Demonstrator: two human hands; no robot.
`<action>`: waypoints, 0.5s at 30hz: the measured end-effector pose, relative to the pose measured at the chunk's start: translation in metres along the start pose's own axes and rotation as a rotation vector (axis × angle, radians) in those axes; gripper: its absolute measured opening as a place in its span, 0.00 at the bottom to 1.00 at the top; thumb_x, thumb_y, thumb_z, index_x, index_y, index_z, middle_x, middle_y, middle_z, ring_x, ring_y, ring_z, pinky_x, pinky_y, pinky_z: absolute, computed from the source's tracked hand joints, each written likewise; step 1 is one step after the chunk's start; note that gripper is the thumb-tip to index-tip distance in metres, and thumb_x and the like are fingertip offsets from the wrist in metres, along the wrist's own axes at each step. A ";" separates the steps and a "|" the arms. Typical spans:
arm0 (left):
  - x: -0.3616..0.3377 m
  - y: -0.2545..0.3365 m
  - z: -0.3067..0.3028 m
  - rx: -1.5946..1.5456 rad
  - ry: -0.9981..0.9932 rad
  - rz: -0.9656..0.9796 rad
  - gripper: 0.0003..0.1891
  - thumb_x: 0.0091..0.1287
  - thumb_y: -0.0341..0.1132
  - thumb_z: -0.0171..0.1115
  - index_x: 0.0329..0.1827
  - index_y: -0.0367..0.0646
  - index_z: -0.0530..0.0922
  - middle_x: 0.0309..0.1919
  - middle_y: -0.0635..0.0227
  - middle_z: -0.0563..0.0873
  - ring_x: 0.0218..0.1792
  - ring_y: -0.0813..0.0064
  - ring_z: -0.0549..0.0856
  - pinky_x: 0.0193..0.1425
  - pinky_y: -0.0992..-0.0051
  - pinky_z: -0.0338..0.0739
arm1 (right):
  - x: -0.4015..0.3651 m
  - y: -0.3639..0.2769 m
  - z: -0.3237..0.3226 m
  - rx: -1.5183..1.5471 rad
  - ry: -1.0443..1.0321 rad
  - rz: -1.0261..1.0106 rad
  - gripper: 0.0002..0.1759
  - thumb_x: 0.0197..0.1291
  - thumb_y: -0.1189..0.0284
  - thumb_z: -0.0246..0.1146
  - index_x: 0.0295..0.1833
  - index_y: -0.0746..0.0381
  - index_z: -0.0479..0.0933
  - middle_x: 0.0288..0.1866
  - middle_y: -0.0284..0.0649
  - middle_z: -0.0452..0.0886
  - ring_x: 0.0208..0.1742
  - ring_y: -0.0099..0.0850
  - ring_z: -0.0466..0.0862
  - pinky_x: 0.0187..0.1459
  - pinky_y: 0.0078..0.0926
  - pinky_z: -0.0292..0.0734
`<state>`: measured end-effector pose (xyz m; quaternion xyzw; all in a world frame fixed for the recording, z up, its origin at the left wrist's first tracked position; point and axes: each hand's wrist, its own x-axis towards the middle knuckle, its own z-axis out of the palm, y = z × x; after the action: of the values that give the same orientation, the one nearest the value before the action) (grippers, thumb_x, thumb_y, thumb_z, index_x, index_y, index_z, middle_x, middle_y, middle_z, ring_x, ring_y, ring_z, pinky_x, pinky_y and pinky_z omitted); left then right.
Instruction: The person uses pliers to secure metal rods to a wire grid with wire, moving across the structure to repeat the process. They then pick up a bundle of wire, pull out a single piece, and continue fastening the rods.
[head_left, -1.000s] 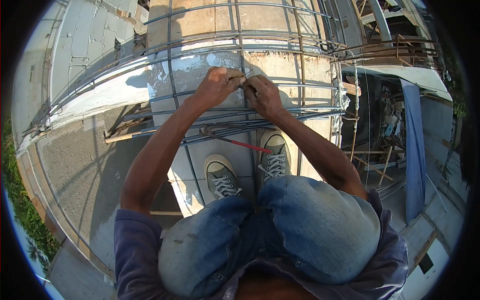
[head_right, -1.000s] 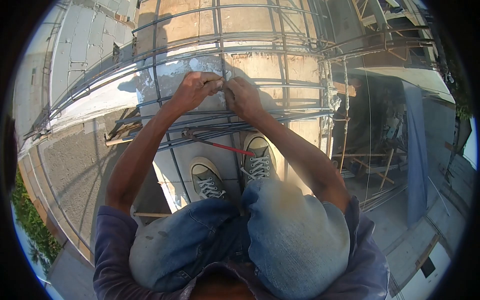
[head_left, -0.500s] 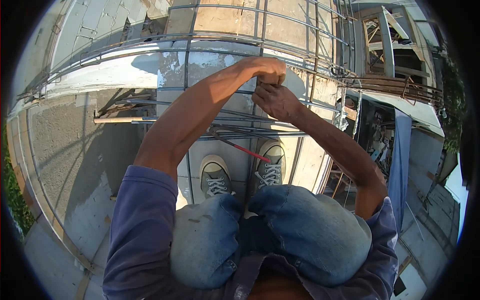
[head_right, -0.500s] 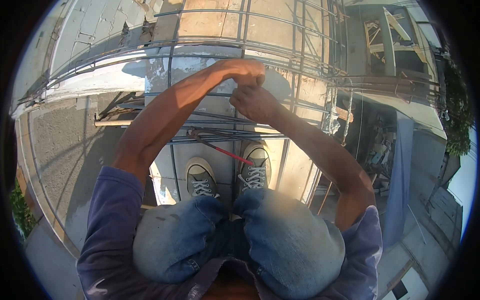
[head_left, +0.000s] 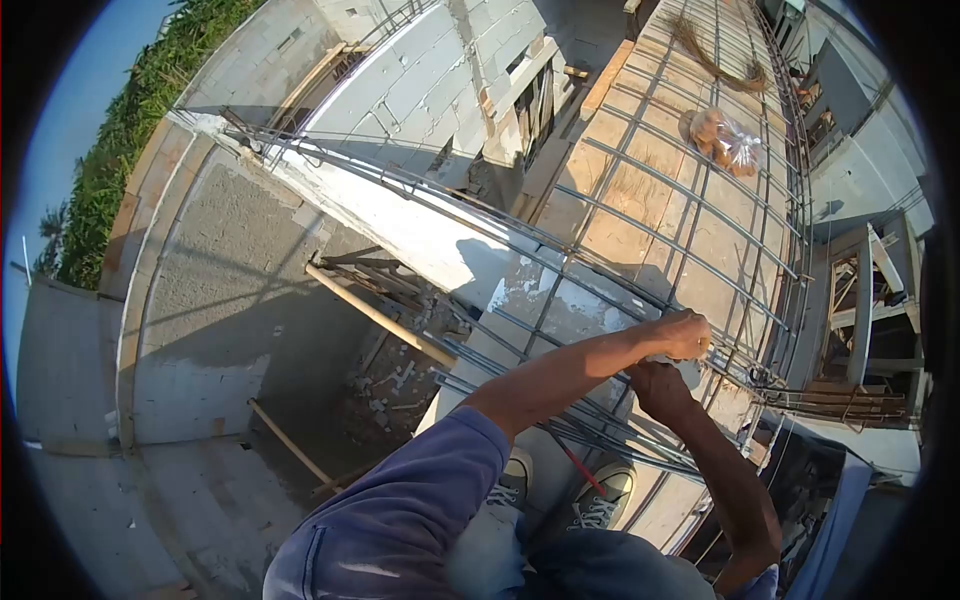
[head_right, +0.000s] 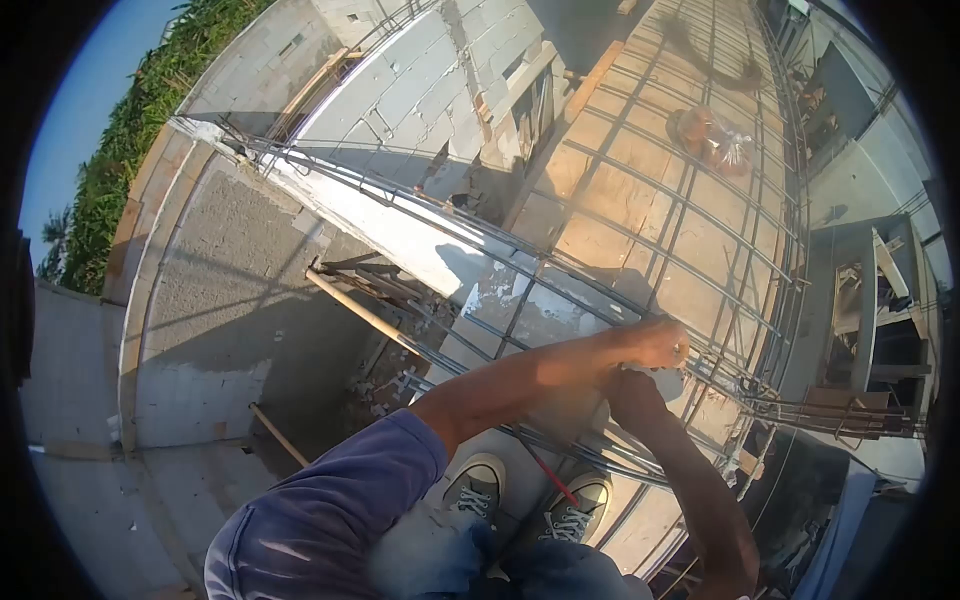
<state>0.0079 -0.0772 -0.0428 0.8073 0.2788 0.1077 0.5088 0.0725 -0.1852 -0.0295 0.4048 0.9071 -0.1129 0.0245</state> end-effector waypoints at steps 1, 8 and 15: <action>0.002 -0.019 0.000 0.067 0.088 0.085 0.10 0.55 0.28 0.59 0.36 0.42 0.87 0.21 0.62 0.87 0.23 0.69 0.87 0.28 0.67 0.81 | 0.006 -0.002 0.005 0.121 0.070 0.101 0.19 0.51 0.78 0.62 0.51 0.59 0.73 0.31 0.43 0.81 0.30 0.42 0.84 0.29 0.39 0.78; -0.090 -0.006 -0.040 -0.582 0.423 -0.322 0.09 0.60 0.25 0.59 0.41 0.32 0.83 0.21 0.56 0.86 0.18 0.71 0.85 0.23 0.72 0.80 | 0.000 -0.019 0.038 1.088 0.338 0.987 0.13 0.47 0.82 0.63 0.40 0.67 0.70 0.18 0.45 0.74 0.15 0.36 0.77 0.22 0.33 0.73; -0.176 -0.022 -0.025 -0.629 0.582 -0.259 0.11 0.64 0.33 0.58 0.42 0.35 0.82 0.32 0.58 0.86 0.28 0.71 0.85 0.30 0.69 0.78 | -0.034 -0.096 -0.002 0.446 0.568 0.430 0.22 0.54 0.74 0.67 0.53 0.67 0.69 0.50 0.54 0.73 0.48 0.48 0.77 0.46 0.40 0.73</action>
<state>-0.1558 -0.1494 -0.0316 0.5077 0.4628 0.3455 0.6393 0.0245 -0.2709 -0.0050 0.5951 0.7262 -0.1825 -0.2918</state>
